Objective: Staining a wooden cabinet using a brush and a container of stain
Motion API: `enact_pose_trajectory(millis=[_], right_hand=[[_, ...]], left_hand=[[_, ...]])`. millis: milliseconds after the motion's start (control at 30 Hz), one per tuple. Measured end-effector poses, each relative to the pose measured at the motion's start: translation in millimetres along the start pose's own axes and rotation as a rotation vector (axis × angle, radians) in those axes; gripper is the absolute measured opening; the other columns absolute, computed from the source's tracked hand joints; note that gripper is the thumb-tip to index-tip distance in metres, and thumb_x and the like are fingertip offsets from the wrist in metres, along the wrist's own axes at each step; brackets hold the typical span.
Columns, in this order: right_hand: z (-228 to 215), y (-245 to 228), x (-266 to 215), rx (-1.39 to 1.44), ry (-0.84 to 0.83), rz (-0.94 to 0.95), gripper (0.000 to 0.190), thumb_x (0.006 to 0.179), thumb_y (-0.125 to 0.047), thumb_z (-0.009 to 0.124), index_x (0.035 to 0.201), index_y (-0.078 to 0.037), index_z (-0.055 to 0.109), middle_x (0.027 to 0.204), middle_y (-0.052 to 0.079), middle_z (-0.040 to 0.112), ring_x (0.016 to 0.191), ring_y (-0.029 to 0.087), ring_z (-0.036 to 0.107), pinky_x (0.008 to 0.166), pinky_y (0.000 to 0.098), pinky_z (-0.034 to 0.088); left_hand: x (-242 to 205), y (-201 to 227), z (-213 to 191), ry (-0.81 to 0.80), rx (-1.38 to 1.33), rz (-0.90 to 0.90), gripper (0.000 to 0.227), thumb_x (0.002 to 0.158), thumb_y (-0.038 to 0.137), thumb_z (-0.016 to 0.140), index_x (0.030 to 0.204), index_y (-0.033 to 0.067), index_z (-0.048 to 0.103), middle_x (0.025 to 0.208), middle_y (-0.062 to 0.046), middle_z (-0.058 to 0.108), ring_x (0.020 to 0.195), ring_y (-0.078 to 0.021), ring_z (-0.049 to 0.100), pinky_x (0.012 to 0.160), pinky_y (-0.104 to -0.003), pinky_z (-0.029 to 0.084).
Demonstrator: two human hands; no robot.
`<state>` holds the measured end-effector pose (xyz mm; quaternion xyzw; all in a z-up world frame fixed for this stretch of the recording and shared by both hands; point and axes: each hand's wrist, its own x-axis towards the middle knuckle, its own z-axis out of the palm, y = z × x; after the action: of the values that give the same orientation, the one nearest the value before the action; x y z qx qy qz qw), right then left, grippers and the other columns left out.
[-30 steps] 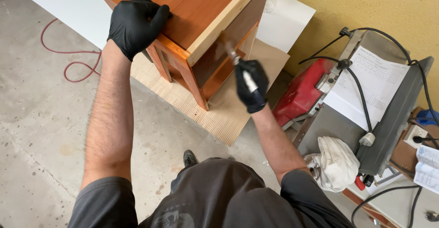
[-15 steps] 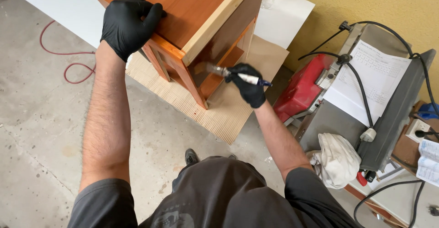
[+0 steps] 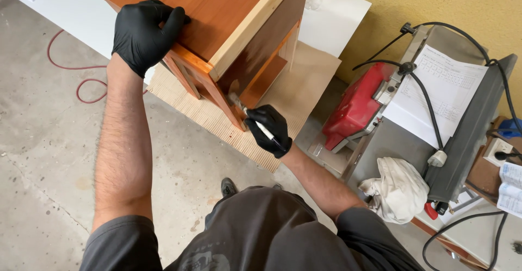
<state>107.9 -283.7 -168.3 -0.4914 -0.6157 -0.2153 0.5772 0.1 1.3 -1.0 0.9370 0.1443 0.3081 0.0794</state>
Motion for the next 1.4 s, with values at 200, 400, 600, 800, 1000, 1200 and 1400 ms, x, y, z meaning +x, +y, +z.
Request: enact_pose_trajectory(millis=[200,400,600,800,1000,1200,1400], right_hand=[[-19.1,52.8,-15.6,0.522,-0.059,0.384,0.006,0.101,-0.007,0.067,0.102,-0.004,0.073,0.092,0.011,0.074,0.083,0.023,0.074,0.079,0.0357,0.062],[-24.2,155.1,-19.5,0.429,0.183,0.669,0.009,0.095,0.003,0.07,0.092,-0.004,0.074,0.095,0.011,0.073,0.084,0.022,0.074,0.079,0.0328,0.06],[-13.3,100.7,-22.1,-0.037,0.177,0.468,0.012,0.103,-0.007,0.068,0.113,-0.002,0.073,0.107,0.014,0.074,0.097,0.023,0.073,0.089,0.0343,0.058],[-4.4,29.2,-43.1,0.193,-0.074,0.245,0.018,0.098,-0.005,0.073,0.115,-0.003,0.071,0.107,0.013,0.075,0.092,0.028,0.075,0.082,0.0365,0.062],[-21.4,93.8,-47.4,0.498,-0.094,0.545,0.006,0.099,-0.004,0.07,0.1,-0.005,0.076,0.099,0.012,0.074,0.091,0.024,0.073,0.084,0.0345,0.061],[-34.4,197.4,-30.9,0.44,0.373,0.847,0.01,0.088,0.005,0.072,0.096,0.0,0.072,0.092,0.014,0.076,0.075,0.023,0.075,0.072,0.0309,0.063],[-15.1,123.3,-35.7,0.048,0.194,0.499,0.011,0.103,-0.007,0.065,0.098,-0.002,0.074,0.1,0.013,0.071,0.094,0.024,0.071,0.087,0.0358,0.056]], left_hand=[[-3.3,1.5,-1.5,0.006,-0.019,0.032,0.028,0.114,0.023,0.064,0.1,0.0139,0.086,0.08,-0.005,0.067,0.072,-0.0231,0.062,0.063,-0.036,0.044],[-2.3,-5.2,6.0,-0.017,0.044,-0.035,0.046,0.113,0.029,0.066,0.073,0.006,0.066,0.075,-0.006,0.062,0.068,-0.0254,0.059,0.062,-0.039,0.042],[-3.9,3.7,-3.6,0.007,-0.057,0.035,0.027,0.115,0.021,0.065,0.101,0.0096,0.085,0.084,-0.006,0.069,0.073,-0.0226,0.062,0.061,-0.037,0.043],[-2.9,-3.2,0.6,0.026,0.006,0.043,0.031,0.114,0.019,0.067,0.088,0.0069,0.08,0.079,-0.006,0.066,0.07,-0.0222,0.06,0.06,-0.036,0.042],[-3.7,-4.9,1.2,0.019,0.006,0.048,0.028,0.115,0.022,0.066,0.099,0.0116,0.085,0.084,-0.006,0.07,0.073,-0.0229,0.063,0.062,-0.036,0.044],[-4.9,-2.5,4.2,-0.027,0.013,-0.066,0.042,0.114,0.03,0.067,0.078,0.008,0.071,0.078,-0.005,0.064,0.069,-0.0233,0.059,0.062,-0.038,0.042],[-4.4,-4.1,2.4,0.012,-0.012,-0.006,0.038,0.116,0.025,0.068,0.082,0.007,0.074,0.077,-0.005,0.062,0.069,-0.0227,0.057,0.061,-0.037,0.04]])
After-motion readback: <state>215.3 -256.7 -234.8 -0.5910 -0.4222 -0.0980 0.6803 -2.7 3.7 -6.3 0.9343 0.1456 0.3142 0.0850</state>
